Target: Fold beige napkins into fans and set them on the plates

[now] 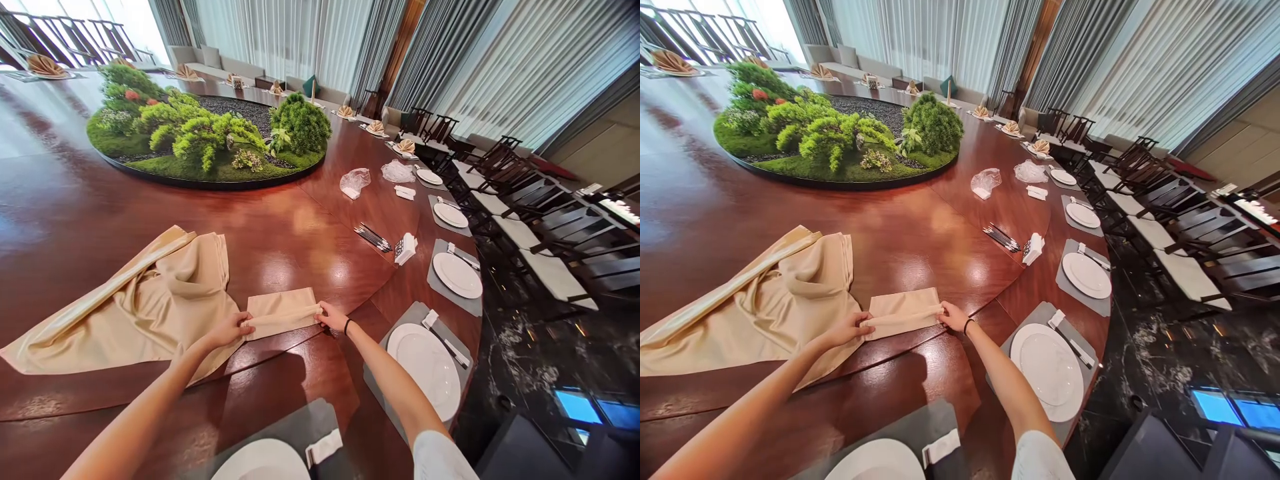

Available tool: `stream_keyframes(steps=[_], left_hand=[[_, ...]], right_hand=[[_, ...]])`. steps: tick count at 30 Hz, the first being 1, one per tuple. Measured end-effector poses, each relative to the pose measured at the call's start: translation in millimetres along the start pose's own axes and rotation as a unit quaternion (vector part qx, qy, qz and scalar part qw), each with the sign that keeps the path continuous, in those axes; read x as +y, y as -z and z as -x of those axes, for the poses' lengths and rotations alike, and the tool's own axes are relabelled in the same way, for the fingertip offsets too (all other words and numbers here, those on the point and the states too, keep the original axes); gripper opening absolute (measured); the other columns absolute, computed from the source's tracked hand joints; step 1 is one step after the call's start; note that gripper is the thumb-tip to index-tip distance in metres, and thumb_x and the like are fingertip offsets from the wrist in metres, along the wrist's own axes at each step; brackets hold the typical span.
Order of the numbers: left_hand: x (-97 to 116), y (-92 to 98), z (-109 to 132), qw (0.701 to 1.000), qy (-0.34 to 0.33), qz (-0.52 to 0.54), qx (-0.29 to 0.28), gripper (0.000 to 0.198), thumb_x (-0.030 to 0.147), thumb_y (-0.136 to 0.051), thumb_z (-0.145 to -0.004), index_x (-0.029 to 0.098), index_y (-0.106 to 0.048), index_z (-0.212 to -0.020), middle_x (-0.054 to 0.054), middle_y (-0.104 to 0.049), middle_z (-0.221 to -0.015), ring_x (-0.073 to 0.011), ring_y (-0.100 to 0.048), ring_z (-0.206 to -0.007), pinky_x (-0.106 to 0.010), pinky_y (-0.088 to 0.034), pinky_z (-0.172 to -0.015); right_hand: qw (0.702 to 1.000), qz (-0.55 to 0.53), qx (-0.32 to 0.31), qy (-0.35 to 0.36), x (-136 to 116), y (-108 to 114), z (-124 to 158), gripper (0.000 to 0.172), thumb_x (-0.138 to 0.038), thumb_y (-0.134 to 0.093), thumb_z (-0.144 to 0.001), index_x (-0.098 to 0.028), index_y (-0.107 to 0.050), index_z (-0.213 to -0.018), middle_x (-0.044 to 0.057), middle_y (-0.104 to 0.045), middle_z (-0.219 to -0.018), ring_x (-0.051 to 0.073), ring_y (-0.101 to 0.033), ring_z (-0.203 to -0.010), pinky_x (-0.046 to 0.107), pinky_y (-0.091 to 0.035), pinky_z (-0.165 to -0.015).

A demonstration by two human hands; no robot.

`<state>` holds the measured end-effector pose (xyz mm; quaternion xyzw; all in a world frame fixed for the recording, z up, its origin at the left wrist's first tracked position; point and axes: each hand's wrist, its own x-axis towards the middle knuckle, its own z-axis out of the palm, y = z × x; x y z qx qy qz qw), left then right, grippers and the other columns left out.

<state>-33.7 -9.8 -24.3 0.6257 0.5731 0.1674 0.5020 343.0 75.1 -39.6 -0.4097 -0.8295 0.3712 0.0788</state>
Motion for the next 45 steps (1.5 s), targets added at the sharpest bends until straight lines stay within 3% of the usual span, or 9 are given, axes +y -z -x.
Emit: stream_keyframes(steps=[5,9,12,19,24,28,33,38,45], left_hand=[[18.4,5.5,-11.0,0.969,-0.075,-0.221,0.086,0.015,0.013,-0.051,-0.071,0.018,-0.051,-0.085,-0.007,-0.059,-0.087,-0.0249,-0.054,-0.085,-0.036,-0.041,-0.076],[35.6,-5.0,-13.6,0.845,-0.125,-0.505,0.127,0.031,0.001,-0.04,-0.078,0.017,-0.057,-0.098,-0.015,-0.062,-0.107,-0.0322,-0.05,-0.104,-0.045,-0.036,-0.082],[41.9,-22.8,-18.7,0.814,-0.111,-0.556,0.126,0.034,0.006,-0.041,-0.083,0.016,-0.058,-0.111,-0.017,-0.065,-0.103,-0.0369,-0.049,-0.108,-0.05,-0.035,-0.082],[64.7,-48.5,-36.6,0.837,-0.117,-0.524,0.104,0.05,0.056,-0.047,-0.087,0.012,-0.058,-0.108,-0.019,-0.06,-0.105,-0.0378,-0.053,-0.098,-0.054,-0.04,-0.085],[73.8,-59.5,-43.9,0.835,-0.089,-0.538,0.076,0.034,0.019,-0.053,-0.083,0.006,-0.057,-0.114,-0.021,-0.059,-0.104,-0.0403,-0.057,-0.093,-0.051,-0.048,-0.073],[69.0,-48.0,-42.3,0.841,-0.077,-0.533,0.051,0.04,0.001,-0.028,-0.087,0.005,-0.058,-0.113,-0.022,-0.061,-0.101,-0.0372,-0.062,-0.092,-0.046,-0.05,-0.067],[82.0,-2.7,-2.3,0.851,-0.129,-0.509,-0.01,0.036,0.003,-0.034,-0.089,0.011,-0.057,-0.115,-0.014,-0.065,-0.098,-0.027,-0.064,-0.091,-0.037,-0.051,-0.077],[114.2,20.2,65.6,0.842,-0.222,-0.489,-0.046,0.069,0.0,-0.028,-0.087,0.039,-0.039,-0.144,-0.007,-0.059,-0.103,-0.0214,-0.062,-0.085,-0.03,-0.047,-0.073],[115.2,-23.1,95.5,0.986,-0.091,-0.054,0.132,0.064,0.04,-0.051,-0.091,0.022,-0.034,-0.15,-0.004,-0.064,-0.088,-0.0197,-0.062,-0.075,-0.032,-0.05,-0.075]], right_hand=[[0.997,0.029,0.076,0.0,-8.5,0.3,-21.3,0.014,-0.015,-0.052,-0.086,-0.022,-0.055,-0.098,0.002,-0.067,-0.101,0.017,-0.058,-0.096,0.028,-0.049,-0.081],[0.98,0.186,0.074,0.015,-17.2,-2.2,-29.0,0.025,-0.011,-0.043,-0.092,-0.025,-0.059,-0.104,0.004,-0.059,-0.13,0.018,-0.043,-0.122,0.027,-0.05,-0.083],[0.959,0.278,0.057,-0.004,-21.4,-6.3,-29.6,0.028,-0.017,-0.036,-0.097,-0.025,-0.058,-0.114,0.005,-0.054,-0.137,0.019,-0.042,-0.122,0.027,-0.053,-0.078],[0.949,0.308,0.041,-0.049,-42.6,-1.2,-29.7,0.036,-0.016,-0.054,-0.083,-0.019,-0.054,-0.119,0.014,-0.058,-0.126,0.025,-0.046,-0.116,0.036,-0.054,-0.079],[0.937,0.346,0.044,0.032,-77.1,-6.3,-36.6,0.056,-0.036,-0.062,-0.081,-0.012,-0.049,-0.13,0.02,-0.055,-0.131,0.036,-0.034,-0.133,0.06,-0.034,-0.105],[0.959,0.273,-0.027,0.074,-87.0,8.7,-44.9,0.034,-0.015,-0.042,-0.092,-0.014,-0.06,-0.121,0.015,-0.068,-0.113,0.024,-0.057,-0.112,0.047,-0.034,-0.107],[0.981,0.191,-0.031,0.032,-84.5,67.7,-42.6,0.019,-0.014,-0.063,-0.076,-0.02,-0.072,-0.091,0.003,-0.072,-0.084,0.017,-0.063,-0.079,0.027,-0.046,-0.073],[0.994,0.099,-0.02,0.044,-108.3,109.9,-20.1,0.013,-0.023,-0.065,-0.076,-0.017,-0.072,-0.086,-0.004,-0.063,-0.067,0.01,-0.055,-0.062,0.018,-0.041,-0.057],[0.97,0.063,0.19,0.136,-192.1,67.8,45.4,0.011,-0.024,-0.062,-0.084,-0.018,-0.068,-0.092,0.002,-0.065,-0.084,0.014,-0.057,-0.08,0.025,-0.046,-0.075]])
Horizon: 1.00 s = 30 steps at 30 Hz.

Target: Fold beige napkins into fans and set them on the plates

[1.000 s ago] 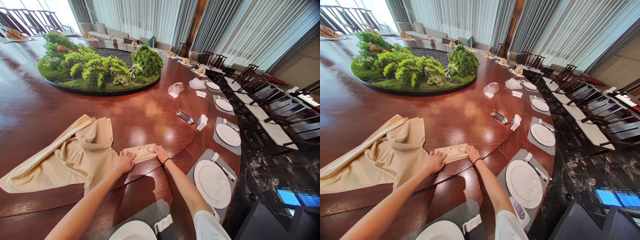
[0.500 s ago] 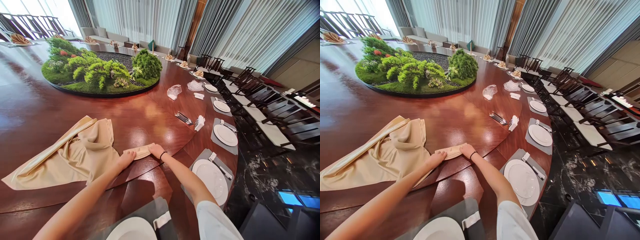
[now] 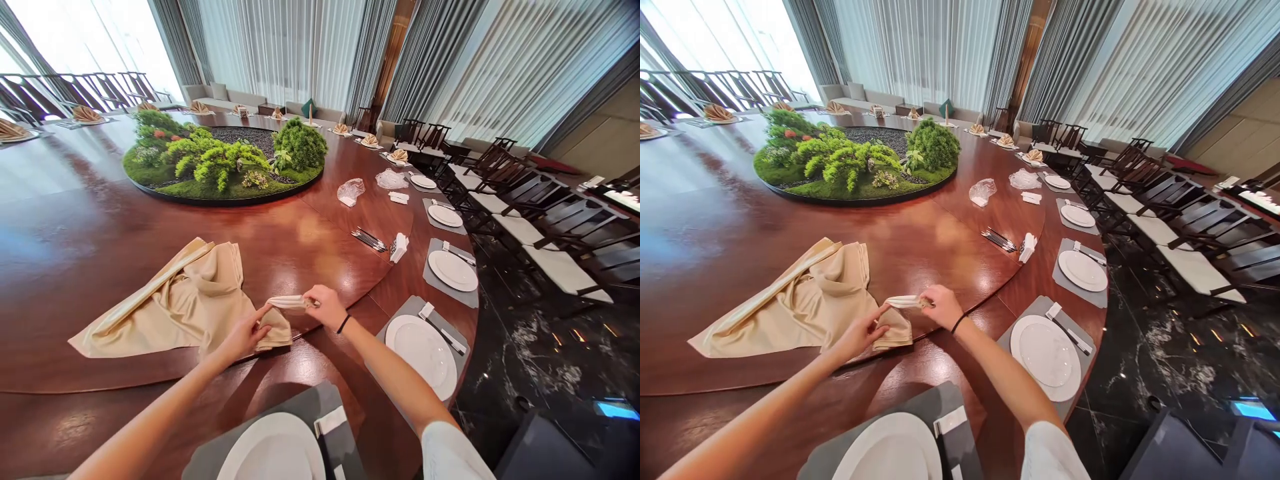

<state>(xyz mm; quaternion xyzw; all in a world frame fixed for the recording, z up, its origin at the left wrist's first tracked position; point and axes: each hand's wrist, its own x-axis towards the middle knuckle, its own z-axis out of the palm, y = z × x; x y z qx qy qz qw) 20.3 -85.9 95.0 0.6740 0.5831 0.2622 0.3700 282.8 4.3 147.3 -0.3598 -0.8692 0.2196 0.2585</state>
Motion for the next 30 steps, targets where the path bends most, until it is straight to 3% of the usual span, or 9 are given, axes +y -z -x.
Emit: stream_keyframes(steps=[2,4,8,12,14,17,22,26,30], left_hand=[[7.1,-17.8,3.4,0.974,0.074,0.201,0.07,0.082,0.046,-0.062,-0.083,0.018,-0.026,-0.152,-0.006,-0.067,-0.098,-0.0194,-0.064,-0.076,-0.033,-0.053,-0.074],[15.3,-31.9,7.1,0.923,0.087,0.355,0.118,0.092,0.044,-0.071,-0.074,0.019,-0.027,-0.151,-0.011,-0.064,-0.123,-0.0212,-0.067,-0.088,-0.034,-0.055,-0.079],[20.2,-45.1,17.2,0.869,0.08,0.46,0.163,0.088,0.034,-0.078,-0.066,0.019,-0.041,-0.143,-0.013,-0.057,-0.137,-0.0273,-0.063,-0.109,-0.036,-0.054,-0.09],[14.7,-45.8,25.0,0.814,0.132,0.534,0.188,0.069,0.051,-0.061,-0.08,0.013,-0.049,-0.136,-0.016,-0.061,-0.132,-0.0306,-0.058,-0.118,-0.039,-0.054,-0.091],[12.7,-46.3,27.0,0.822,0.138,0.526,0.173,0.067,0.048,-0.061,-0.081,0.014,-0.048,-0.137,-0.015,-0.062,-0.129,-0.0305,-0.06,-0.116,-0.039,-0.056,-0.089],[4.4,-52.8,25.0,0.851,0.131,0.492,0.131,0.078,0.028,-0.067,-0.07,0.02,-0.041,-0.143,-0.01,-0.065,-0.125,-0.0278,-0.064,-0.109,-0.037,-0.056,-0.087],[-42.4,-75.9,-1.4,0.873,0.176,0.454,0.03,0.089,0.016,-0.055,-0.065,0.016,-0.024,-0.149,-0.015,-0.062,-0.129,-0.0263,-0.066,-0.104,-0.038,-0.056,-0.085],[-76.3,-88.1,-32.1,0.982,0.135,0.13,-0.032,0.083,0.008,-0.05,-0.063,0.011,-0.031,-0.144,-0.015,-0.066,-0.119,-0.0242,-0.066,-0.102,-0.036,-0.054,-0.087],[-70.3,-91.9,-39.0,0.989,0.115,-0.083,0.028,0.078,0.006,-0.061,-0.062,0.005,-0.041,-0.137,-0.027,-0.05,-0.135,-0.0404,-0.047,-0.125,-0.056,-0.036,-0.104]], right_hand=[[0.996,0.065,0.008,0.066,-31.1,-20.3,19.6,0.013,-0.027,-0.058,-0.09,-0.02,-0.067,-0.096,0.004,-0.065,-0.088,0.018,-0.056,-0.088,0.03,-0.046,-0.081],[0.989,0.11,-0.005,0.101,-54.2,-42.5,36.1,0.014,-0.027,-0.055,-0.092,-0.021,-0.066,-0.099,0.005,-0.064,-0.089,0.02,-0.056,-0.09,0.032,-0.046,-0.082],[0.988,0.125,-0.004,0.091,-76.2,-74.1,54.0,0.016,-0.025,-0.05,-0.095,-0.022,-0.064,-0.103,0.006,-0.063,-0.089,0.021,-0.054,-0.09,0.033,-0.045,-0.079],[0.989,0.103,-0.01,0.103,-79.8,-90.3,60.0,0.024,-0.029,-0.046,-0.096,-0.024,-0.061,-0.114,0.006,-0.065,-0.095,0.021,-0.055,-0.093,0.035,-0.044,-0.081],[0.988,0.101,-0.014,0.117,-71.7,-100.5,62.6,0.031,-0.035,-0.049,-0.095,-0.023,-0.057,-0.123,0.007,-0.066,-0.106,0.022,-0.054,-0.099,0.038,-0.044,-0.086],[0.983,0.118,-0.013,0.142,-38.6,-120.6,65.2,0.036,-0.032,-0.049,-0.095,-0.021,-0.053,-0.129,0.009,-0.064,-0.119,0.022,-0.053,-0.106,0.04,-0.041,-0.092],[0.978,0.118,-0.096,0.14,46.1,-146.8,54.6,0.027,-0.02,-0.039,-0.1,-0.021,-0.067,-0.1,0.004,-0.072,-0.104,0.016,-0.058,-0.098,0.036,-0.041,-0.095],[0.961,0.086,-0.201,0.171,92.1,-152.7,43.8,0.029,-0.015,-0.04,-0.098,-0.024,-0.067,-0.094,-0.002,-0.073,-0.107,0.011,-0.06,-0.105,0.038,-0.034,-0.109],[0.959,0.078,-0.222,0.158,115.4,-154.5,45.1,0.023,-0.016,-0.048,-0.093,-0.025,-0.065,-0.104,0.001,-0.07,-0.119,0.012,-0.058,-0.115,0.044,-0.026,-0.115]])
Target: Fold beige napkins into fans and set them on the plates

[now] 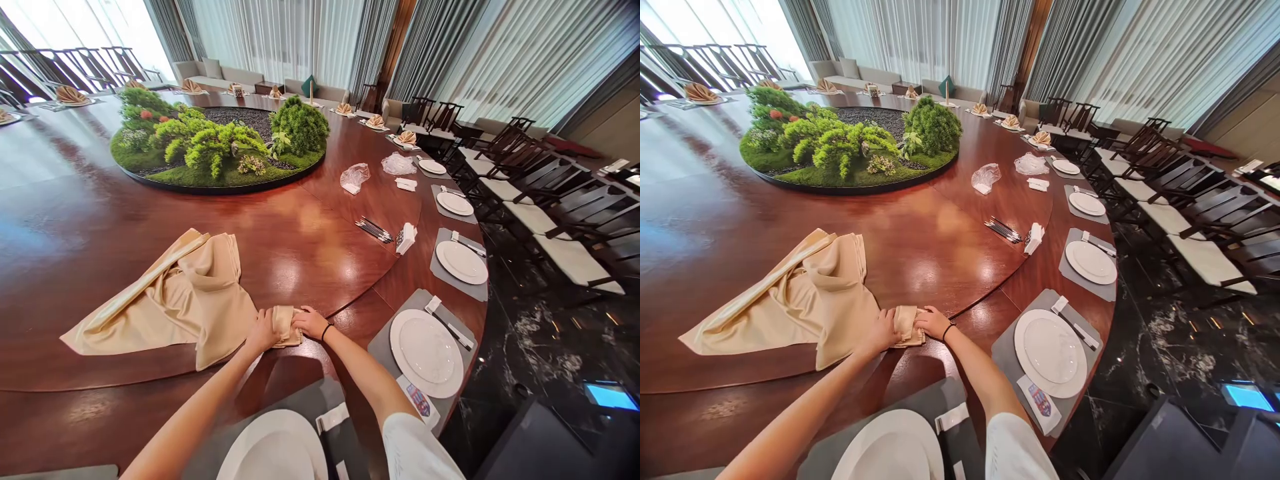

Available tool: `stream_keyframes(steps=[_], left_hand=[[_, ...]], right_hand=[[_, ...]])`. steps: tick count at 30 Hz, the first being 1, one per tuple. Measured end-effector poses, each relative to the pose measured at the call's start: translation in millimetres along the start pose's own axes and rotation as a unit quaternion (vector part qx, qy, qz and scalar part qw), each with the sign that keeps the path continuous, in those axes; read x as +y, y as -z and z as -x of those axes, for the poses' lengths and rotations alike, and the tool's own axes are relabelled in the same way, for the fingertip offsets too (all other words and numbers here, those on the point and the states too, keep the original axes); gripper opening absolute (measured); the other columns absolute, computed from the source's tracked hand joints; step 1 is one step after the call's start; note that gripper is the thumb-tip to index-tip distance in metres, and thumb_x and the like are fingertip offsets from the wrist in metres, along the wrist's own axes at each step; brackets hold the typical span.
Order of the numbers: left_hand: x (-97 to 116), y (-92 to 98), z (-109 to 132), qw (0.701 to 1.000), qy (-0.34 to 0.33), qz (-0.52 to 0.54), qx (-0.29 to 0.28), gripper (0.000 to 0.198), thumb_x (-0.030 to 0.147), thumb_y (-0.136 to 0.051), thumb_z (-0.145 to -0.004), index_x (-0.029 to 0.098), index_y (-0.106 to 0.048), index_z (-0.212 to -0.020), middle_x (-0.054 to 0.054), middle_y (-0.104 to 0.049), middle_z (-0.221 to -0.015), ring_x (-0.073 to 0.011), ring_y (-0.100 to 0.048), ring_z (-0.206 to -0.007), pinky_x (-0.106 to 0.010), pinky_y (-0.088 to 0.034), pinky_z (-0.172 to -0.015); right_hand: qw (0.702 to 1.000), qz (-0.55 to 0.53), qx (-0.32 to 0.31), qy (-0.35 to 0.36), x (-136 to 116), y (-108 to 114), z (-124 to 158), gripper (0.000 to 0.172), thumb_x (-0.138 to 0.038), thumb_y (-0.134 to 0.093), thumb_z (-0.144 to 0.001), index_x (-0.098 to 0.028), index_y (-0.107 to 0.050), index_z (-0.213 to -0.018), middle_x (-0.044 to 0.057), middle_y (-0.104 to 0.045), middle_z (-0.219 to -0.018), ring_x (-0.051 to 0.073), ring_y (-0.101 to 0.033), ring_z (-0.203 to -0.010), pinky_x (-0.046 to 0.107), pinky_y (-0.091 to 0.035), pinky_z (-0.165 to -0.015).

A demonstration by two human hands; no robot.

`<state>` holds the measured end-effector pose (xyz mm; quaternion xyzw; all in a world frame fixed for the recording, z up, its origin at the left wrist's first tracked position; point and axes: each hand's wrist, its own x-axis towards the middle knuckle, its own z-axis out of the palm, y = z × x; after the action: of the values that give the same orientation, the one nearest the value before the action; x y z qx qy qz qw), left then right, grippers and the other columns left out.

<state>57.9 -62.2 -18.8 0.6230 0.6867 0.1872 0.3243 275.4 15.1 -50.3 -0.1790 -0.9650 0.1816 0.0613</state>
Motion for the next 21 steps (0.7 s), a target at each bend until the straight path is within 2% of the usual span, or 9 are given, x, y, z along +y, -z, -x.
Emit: stream_keyframes(steps=[2,4,6,8,10,13,15,17,21], left_hand=[[9.6,1.6,6.5,0.987,-0.063,-0.145,0.012,0.064,0.007,-0.055,-0.073,0.008,-0.045,-0.136,-0.028,-0.041,-0.144,-0.0423,-0.038,-0.131,-0.059,-0.031,-0.104],[17.3,3.9,10.3,0.95,-0.142,-0.274,-0.04,0.041,0.01,-0.047,-0.084,0.014,-0.058,-0.123,-0.023,-0.051,-0.137,-0.0378,-0.043,-0.127,-0.055,-0.035,-0.099],[21.3,5.5,7.7,0.929,-0.171,-0.313,-0.097,0.026,0.022,-0.046,-0.089,0.016,-0.066,-0.104,-0.018,-0.064,-0.121,-0.0346,-0.05,-0.118,-0.052,-0.039,-0.095],[22.8,5.1,-0.2,0.936,-0.139,-0.307,-0.099,0.032,0.036,-0.045,-0.091,0.014,-0.067,-0.098,-0.017,-0.068,-0.108,-0.0354,-0.055,-0.11,-0.052,-0.042,-0.092],[23.7,2.3,-9.0,0.943,-0.091,-0.311,-0.081,0.047,0.046,-0.042,-0.09,0.007,-0.065,-0.104,-0.022,-0.068,-0.104,-0.0387,-0.058,-0.104,-0.054,-0.044,-0.088],[25.6,-3.4,-16.3,0.946,-0.043,-0.314,-0.067,0.061,0.047,-0.055,-0.081,-0.003,-0.056,-0.116,-0.029,-0.064,-0.106,-0.0433,-0.059,-0.101,-0.052,-0.046,-0.084],[25.8,-3.9,-16.6,0.948,-0.038,-0.308,-0.07,0.057,0.039,-0.057,-0.081,-0.004,-0.054,-0.118,-0.03,-0.064,-0.107,-0.0418,-0.061,-0.1,-0.048,-0.047,-0.083],[23.6,1.2,-15.2,0.952,-0.044,-0.293,-0.073,0.045,0.035,-0.051,-0.087,0.001,-0.055,-0.117,-0.026,-0.066,-0.103,-0.0363,-0.065,-0.094,-0.042,-0.048,-0.08],[15.6,25.5,-13.8,0.963,-0.034,-0.264,-0.046,0.025,0.029,-0.042,-0.094,0.014,-0.059,-0.103,-0.014,-0.071,-0.092,-0.0275,-0.068,-0.086,-0.033,-0.046,-0.072]], right_hand=[[1.0,-0.009,0.004,-0.01,5.3,-3.4,3.0,0.024,-0.018,-0.051,-0.091,-0.025,-0.064,-0.11,0.003,-0.068,-0.124,0.014,-0.056,-0.121,0.047,-0.023,-0.116],[0.999,-0.029,0.013,-0.02,7.8,-6.8,4.2,0.025,-0.019,-0.051,-0.091,-0.026,-0.065,-0.112,0.004,-0.068,-0.123,0.015,-0.056,-0.122,0.048,-0.022,-0.115],[0.997,-0.056,0.031,-0.036,7.9,-10.3,4.0,0.025,-0.02,-0.051,-0.092,-0.027,-0.066,-0.11,0.004,-0.07,-0.121,0.015,-0.057,-0.119,0.048,-0.022,-0.114],[0.994,-0.083,0.055,-0.053,6.1,-13.2,3.6,0.024,-0.019,-0.05,-0.093,-0.027,-0.067,-0.108,0.003,-0.071,-0.12,0.015,-0.059,-0.116,0.047,-0.022,-0.113],[0.99,-0.102,0.076,-0.068,3.0,-14.2,3.2,0.025,-0.017,-0.05,-0.092,-0.026,-0.068,-0.107,0.003,-0.071,-0.119,0.015,-0.06,-0.114,0.045,-0.023,-0.111],[0.986,-0.106,0.087,-0.095,-3.3,-11.5,-0.6,0.024,-0.016,-0.049,-0.092,-0.026,-0.068,-0.104,0.002,-0.071,-0.116,0.014,-0.059,-0.11,0.041,-0.023,-0.109],[0.984,-0.091,0.081,-0.127,-8.2,-8.2,-7.9,0.021,-0.019,-0.049,-0.095,-0.026,-0.067,-0.103,0.001,-0.072,-0.109,0.014,-0.058,-0.105,0.038,-0.025,-0.105],[0.981,-0.075,0.076,-0.159,-13.1,-5.6,-19.0,0.02,-0.029,-0.047,-0.098,-0.024,-0.067,-0.1,0.002,-0.071,-0.103,0.015,-0.056,-0.099,0.036,-0.027,-0.099],[0.975,-0.034,0.047,-0.216,-19.7,-4.1,-42.1,0.034,-0.046,-0.044,-0.098,-0.022,-0.067,-0.092,0.003,-0.068,-0.095,0.017,-0.05,-0.097,0.036,-0.025,-0.093]])
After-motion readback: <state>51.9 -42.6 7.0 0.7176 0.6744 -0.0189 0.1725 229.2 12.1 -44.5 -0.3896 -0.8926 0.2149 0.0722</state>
